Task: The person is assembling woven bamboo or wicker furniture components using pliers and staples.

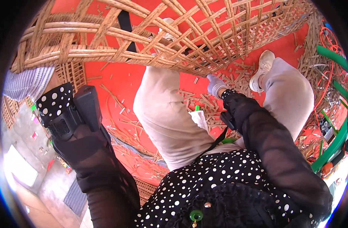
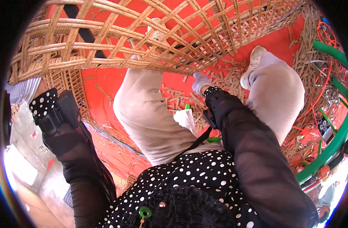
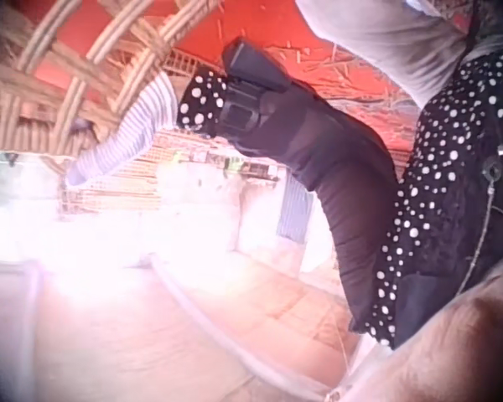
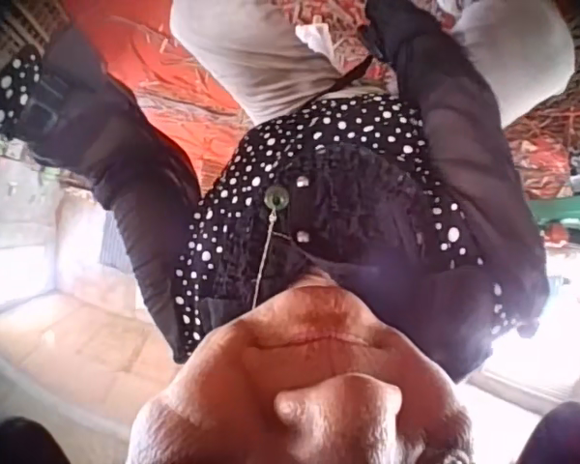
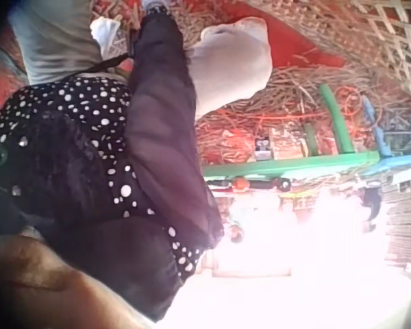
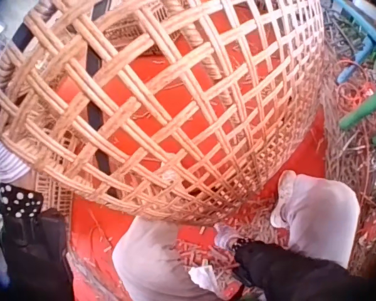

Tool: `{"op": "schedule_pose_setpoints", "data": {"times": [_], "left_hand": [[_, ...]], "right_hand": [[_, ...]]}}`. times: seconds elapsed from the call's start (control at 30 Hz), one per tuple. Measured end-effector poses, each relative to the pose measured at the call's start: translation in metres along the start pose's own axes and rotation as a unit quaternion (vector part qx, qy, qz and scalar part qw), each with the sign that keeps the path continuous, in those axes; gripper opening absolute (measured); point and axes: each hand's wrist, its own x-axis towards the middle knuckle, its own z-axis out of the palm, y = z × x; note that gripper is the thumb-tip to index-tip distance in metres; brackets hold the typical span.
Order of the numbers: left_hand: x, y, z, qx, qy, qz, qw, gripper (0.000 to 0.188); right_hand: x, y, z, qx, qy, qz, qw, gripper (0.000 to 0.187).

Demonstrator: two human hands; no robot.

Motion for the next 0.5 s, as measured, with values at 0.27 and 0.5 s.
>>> {"op": "schedule_pose_setpoints", "data": {"times": [0.27,0.5], "left_hand": [[0.005,0.006,-0.002,0.005,-0.003,0.006,1.000,0.029],[0.004,-0.020,0.000,-0.016,0.008,-0.013,1.000,0.040]], "right_hand": [[-0.032,-0.017,-0.010,0.089,0.135,-0.069,0.984,0.032],[-0.019,0.000,0.008,-0.004,0.181,-0.110,0.977,0.037]]}}
